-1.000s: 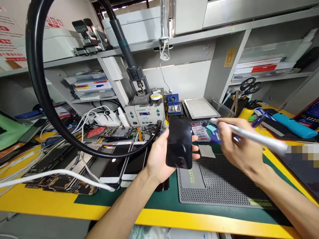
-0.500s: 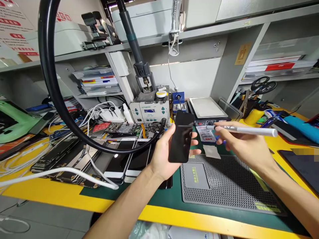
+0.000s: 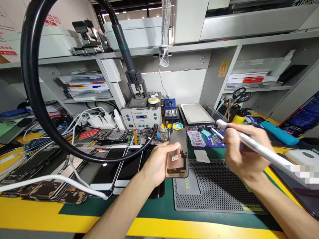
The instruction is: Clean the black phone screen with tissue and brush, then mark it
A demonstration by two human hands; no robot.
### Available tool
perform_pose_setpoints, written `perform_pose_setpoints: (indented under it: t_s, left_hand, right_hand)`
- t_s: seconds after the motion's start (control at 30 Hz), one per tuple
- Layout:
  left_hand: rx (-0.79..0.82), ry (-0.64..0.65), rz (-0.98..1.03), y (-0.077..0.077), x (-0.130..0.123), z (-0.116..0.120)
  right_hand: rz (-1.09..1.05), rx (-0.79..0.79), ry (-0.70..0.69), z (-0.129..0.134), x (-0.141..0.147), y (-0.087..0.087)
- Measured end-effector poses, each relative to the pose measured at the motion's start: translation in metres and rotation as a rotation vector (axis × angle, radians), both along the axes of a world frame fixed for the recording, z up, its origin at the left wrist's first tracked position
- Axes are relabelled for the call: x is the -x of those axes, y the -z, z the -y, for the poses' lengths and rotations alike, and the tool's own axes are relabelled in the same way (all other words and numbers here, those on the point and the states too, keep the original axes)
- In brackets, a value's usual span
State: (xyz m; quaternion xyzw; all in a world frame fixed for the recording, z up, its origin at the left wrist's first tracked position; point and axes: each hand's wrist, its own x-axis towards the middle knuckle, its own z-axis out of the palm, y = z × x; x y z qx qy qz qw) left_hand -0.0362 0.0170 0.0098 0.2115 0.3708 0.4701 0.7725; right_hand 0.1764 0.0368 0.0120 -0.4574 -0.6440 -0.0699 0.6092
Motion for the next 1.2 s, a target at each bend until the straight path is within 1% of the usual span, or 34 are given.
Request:
perform_pose_setpoints:
  t_s: [0.07,0.1,0.13,0.2,0.23,0.33,0.37,0.47,0.5,0.6,0.67,0.73,0.87,0.93,1.0,1.13,1.2]
  left_hand:
    - [-0.007,-0.032,-0.003,0.002,0.001,-0.001]
    - [-0.010,-0.041,0.000,0.003,0.002,-0.001]
    - [-0.013,-0.045,0.006,0.003,0.002,-0.002]
    - [-0.027,-0.043,0.021,0.003,0.001,-0.002]
    - [-0.036,-0.032,0.032,0.002,0.001,-0.002]
    - [-0.064,0.002,0.089,-0.002,-0.002,0.000]
    - [-0.074,0.002,0.109,-0.004,-0.004,0.001]
    - [-0.106,-0.006,0.136,-0.008,-0.005,0.004]
    - [-0.115,0.010,0.137,-0.009,-0.006,0.005]
    - [-0.169,0.069,0.143,-0.008,-0.006,0.006]
    - [-0.204,0.088,0.137,-0.007,-0.006,0.006]
    - [-0.212,0.096,0.125,-0.006,-0.006,0.007]
    - [-0.211,0.110,0.123,-0.008,-0.007,0.009]
    - [-0.215,0.118,0.135,-0.009,-0.007,0.009]
    - [-0.211,0.123,0.151,-0.011,-0.006,0.010]
    - [-0.197,0.118,0.153,-0.011,-0.006,0.010]
    - [-0.201,0.114,0.144,-0.011,-0.007,0.011]
  right_hand:
    - [0.139,0.076,-0.040,0.000,0.001,0.002]
    - [0.161,0.085,-0.052,0.001,0.001,0.002]
    - [0.162,0.055,-0.057,0.001,0.002,0.003]
    - [0.137,-0.045,-0.026,0.002,0.003,0.004]
    - [0.142,-0.032,-0.028,0.002,0.004,0.005]
    - [0.163,0.211,-0.103,0.003,0.005,0.005]
    - [0.146,0.247,-0.130,0.004,0.005,0.005]
    - [0.040,0.179,-0.204,0.009,0.008,0.005]
    - [0.007,0.191,-0.239,0.012,0.009,0.004]
    - [-0.103,0.358,-0.313,0.018,0.014,0.003]
    - [-0.140,0.427,-0.336,0.021,0.019,0.001]
    - [-0.136,0.414,-0.340,0.023,0.022,0.001]
    - [-0.119,0.325,-0.344,0.025,0.026,0.002]
    - [-0.126,0.322,-0.344,0.025,0.026,0.002]
    - [-0.137,0.335,-0.339,0.026,0.025,0.002]
    - [-0.150,0.410,-0.325,0.025,0.023,0.002]
    - [-0.141,0.443,-0.344,0.023,0.022,0.002]
